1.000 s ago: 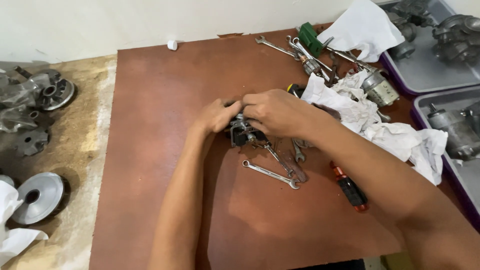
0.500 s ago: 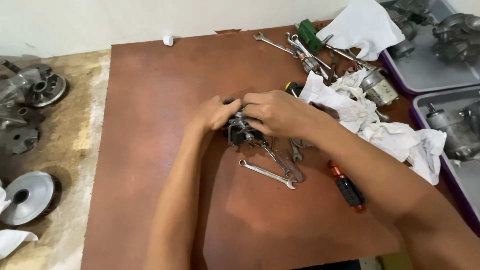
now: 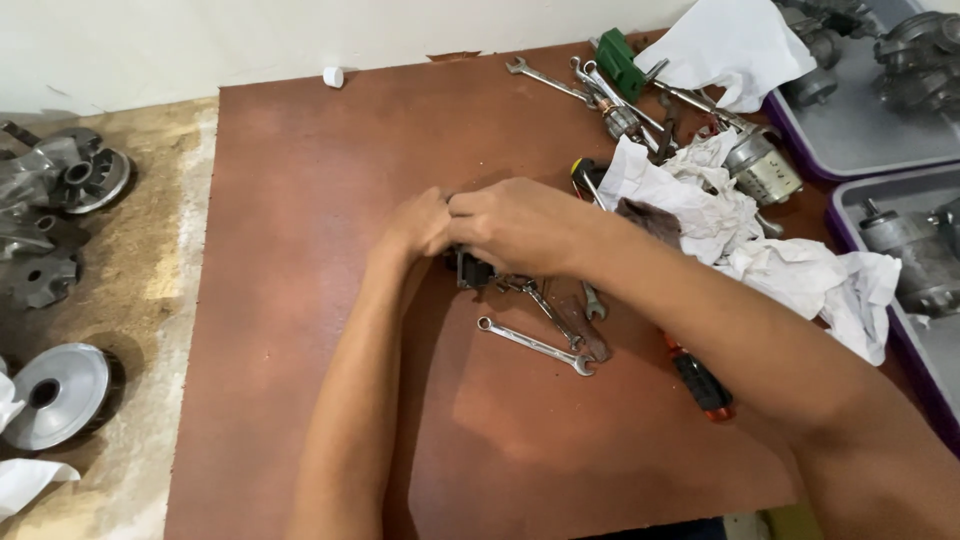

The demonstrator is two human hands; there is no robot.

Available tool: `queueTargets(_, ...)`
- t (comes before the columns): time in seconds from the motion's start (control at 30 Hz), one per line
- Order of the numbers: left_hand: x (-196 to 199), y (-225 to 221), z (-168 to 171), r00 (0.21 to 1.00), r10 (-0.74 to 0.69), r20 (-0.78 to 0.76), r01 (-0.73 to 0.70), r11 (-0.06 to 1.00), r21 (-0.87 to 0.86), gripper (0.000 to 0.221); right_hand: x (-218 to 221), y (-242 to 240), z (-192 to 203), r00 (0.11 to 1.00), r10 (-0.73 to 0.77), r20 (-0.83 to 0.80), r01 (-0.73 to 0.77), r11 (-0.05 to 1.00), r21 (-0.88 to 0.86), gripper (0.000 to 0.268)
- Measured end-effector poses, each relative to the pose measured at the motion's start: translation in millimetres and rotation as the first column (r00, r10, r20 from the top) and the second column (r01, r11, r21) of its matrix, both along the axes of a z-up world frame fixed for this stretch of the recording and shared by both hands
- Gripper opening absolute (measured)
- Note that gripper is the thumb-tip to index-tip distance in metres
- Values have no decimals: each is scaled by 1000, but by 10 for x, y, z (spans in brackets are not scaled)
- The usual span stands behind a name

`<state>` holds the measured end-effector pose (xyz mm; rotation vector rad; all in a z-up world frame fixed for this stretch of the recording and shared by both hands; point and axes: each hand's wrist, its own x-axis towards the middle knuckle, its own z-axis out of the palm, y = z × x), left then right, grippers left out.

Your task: Assembling a carburetor by fitting the housing halves together and preparing to secure them with screws.

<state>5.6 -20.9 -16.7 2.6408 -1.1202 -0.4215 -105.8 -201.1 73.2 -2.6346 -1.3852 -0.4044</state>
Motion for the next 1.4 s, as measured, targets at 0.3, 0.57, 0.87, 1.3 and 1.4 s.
queueTargets(0.3, -311, -33, 438, 978, 155, -142, -156, 988, 10, 35, -11, 226, -41, 986, -77, 148, 110, 967, -229, 13)
queueTargets(0.57, -54, -115, 168, 959, 200, -201, -203, 979, 8, 44, 97, 393, -201, 974, -74, 212, 126, 961, -247, 12)
queueTargets(0.87, 277, -108, -275, 953, 234, -194, -227, 972, 54, 45, 75, 555, -314, 984, -107, 140, 138, 963, -233, 22)
queueTargets(1.3, -370, -254, 620, 908, 310, -282, -302, 951, 73, 62, -82, 578, -319, 937, 77, 340, 22, 960, -279, 24)
queueTargets(1.4, -60, -204, 52, 978, 171, -123, -164, 984, 65, 50, 18, 342, -232, 971, 89, 223, -74, 994, -79, 9)
